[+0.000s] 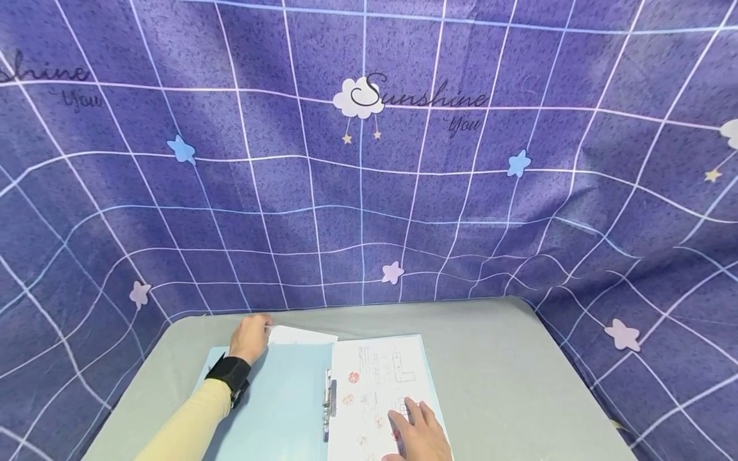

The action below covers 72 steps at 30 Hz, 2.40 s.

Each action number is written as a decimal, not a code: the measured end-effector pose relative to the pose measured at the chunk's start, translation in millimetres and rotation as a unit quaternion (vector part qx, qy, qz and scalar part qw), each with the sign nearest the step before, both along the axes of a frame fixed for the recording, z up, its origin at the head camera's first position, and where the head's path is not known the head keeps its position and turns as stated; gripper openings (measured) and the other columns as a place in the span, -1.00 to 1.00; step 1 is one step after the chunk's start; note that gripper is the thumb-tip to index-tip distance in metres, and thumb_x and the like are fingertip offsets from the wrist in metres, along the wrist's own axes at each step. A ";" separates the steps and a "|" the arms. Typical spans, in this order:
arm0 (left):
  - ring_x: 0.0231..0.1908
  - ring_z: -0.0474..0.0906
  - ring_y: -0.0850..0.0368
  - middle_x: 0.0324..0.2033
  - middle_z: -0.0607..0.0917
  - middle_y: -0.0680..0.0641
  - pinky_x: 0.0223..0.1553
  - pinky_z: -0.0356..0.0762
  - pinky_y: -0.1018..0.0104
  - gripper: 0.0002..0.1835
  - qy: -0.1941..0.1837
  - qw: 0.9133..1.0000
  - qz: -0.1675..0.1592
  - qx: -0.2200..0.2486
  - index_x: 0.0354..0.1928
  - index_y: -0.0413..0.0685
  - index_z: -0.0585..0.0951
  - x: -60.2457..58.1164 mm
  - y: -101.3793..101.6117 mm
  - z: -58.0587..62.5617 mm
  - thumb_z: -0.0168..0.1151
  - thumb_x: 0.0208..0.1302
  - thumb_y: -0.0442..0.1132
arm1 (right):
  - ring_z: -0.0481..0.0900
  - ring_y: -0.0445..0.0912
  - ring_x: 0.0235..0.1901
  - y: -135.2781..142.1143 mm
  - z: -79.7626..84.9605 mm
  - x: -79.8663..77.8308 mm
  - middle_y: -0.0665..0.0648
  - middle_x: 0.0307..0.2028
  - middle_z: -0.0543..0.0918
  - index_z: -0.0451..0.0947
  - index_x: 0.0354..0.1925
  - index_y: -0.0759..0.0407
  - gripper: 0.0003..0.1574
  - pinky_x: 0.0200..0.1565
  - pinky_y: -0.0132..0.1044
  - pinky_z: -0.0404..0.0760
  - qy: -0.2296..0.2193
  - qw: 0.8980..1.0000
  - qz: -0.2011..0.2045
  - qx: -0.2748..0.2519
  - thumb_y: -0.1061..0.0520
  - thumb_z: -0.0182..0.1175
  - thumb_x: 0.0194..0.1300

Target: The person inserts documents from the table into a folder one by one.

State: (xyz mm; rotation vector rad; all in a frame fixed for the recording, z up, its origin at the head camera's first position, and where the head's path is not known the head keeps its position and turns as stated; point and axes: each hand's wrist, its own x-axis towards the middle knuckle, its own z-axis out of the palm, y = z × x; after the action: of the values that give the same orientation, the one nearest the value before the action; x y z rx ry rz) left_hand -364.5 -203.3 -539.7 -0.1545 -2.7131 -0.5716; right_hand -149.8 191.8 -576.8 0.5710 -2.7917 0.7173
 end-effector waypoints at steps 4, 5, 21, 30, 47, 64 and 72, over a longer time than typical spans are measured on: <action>-0.30 0.72 -0.32 -0.31 0.79 -0.25 -0.30 0.65 -0.19 -0.86 0.019 1.000 -0.002 -0.004 -0.28 -0.19 0.80 3.9 0.5 11.8 0.33 0.18 -0.49 | 0.47 0.54 0.12 -0.4 3.0 1.4 0.47 0.23 0.51 0.59 0.20 0.18 0.12 -0.18 0.47 0.60 -0.010 1.000 0.000 -0.002 -0.67 0.14 0.12; -0.31 0.72 -0.32 -0.32 0.79 -0.25 -0.29 0.65 -0.19 -0.87 0.023 1.000 -0.003 -0.005 -0.28 -0.20 0.80 4.4 1.5 15.4 0.33 0.19 -0.49 | 0.47 0.54 0.12 -0.6 4.3 1.5 0.47 0.24 0.51 0.59 0.21 0.18 0.10 -0.17 0.48 0.59 -0.015 1.000 -0.002 0.000 -0.65 0.18 0.10; -0.38 0.71 -0.36 -0.31 0.80 -0.23 -0.44 0.58 -0.22 -0.81 0.108 0.994 0.005 -0.018 -0.27 -0.12 0.77 15.0 11.3 64.6 0.28 0.17 -0.50 | 0.41 0.55 0.19 -3.5 9.7 4.2 0.45 0.27 0.49 0.60 0.19 0.21 0.06 -0.06 0.51 0.52 -0.060 0.998 -0.029 0.012 -0.41 0.50 -0.13; -0.39 0.70 -0.35 -0.34 0.79 -0.20 -0.49 0.56 -0.22 -0.82 0.193 0.981 0.000 -0.016 -0.27 -0.14 0.77 27.0 15.0 105.5 0.32 0.13 -0.51 | 0.41 0.53 0.20 -3.1 11.7 4.8 0.45 0.27 0.49 0.61 0.18 0.21 0.05 -0.04 0.48 0.52 -0.060 0.998 -0.031 0.013 -0.40 0.52 -0.14; -0.26 0.70 -0.17 -0.24 0.79 -0.19 -0.24 0.64 -0.04 -0.84 0.350 0.934 -0.068 0.024 -0.19 -0.21 0.77 59.8 33.2 187.1 0.32 0.27 -0.53 | 0.40 0.49 0.25 -5.6 21.1 5.5 0.39 0.31 0.48 0.62 0.20 0.15 -0.01 0.05 0.43 0.53 -0.082 0.996 -0.044 0.015 -0.28 0.60 -0.14; -0.33 0.73 -0.06 -0.32 0.81 -0.10 -0.18 0.62 0.17 -0.83 0.412 0.884 -0.173 0.140 -0.25 -0.18 0.80 101.8 71.2 233.3 0.34 0.26 -0.55 | 0.49 0.38 0.22 -4.0 35.8 -4.7 0.42 0.31 0.48 0.40 0.42 0.23 -0.05 0.08 0.33 0.56 0.050 0.990 -0.120 -0.057 0.01 0.54 0.17; -0.36 0.73 0.06 -0.33 0.82 -0.07 -0.23 0.59 0.39 -0.87 0.387 0.880 -0.218 0.169 -0.25 -0.15 0.81 124.7 90.1 236.8 0.42 0.23 -0.49 | 0.41 0.29 0.34 -5.8 55.5 -15.7 0.37 0.43 0.38 0.13 0.57 0.29 0.13 0.42 -0.51 0.11 0.139 0.960 -0.107 -0.218 0.18 0.51 0.21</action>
State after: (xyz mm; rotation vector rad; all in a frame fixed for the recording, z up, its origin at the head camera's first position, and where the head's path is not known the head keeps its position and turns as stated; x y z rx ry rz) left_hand -239.8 -113.3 -302.9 -0.7404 -1.7649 -0.8691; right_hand -165.5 186.0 -521.3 0.2566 -2.2888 1.0674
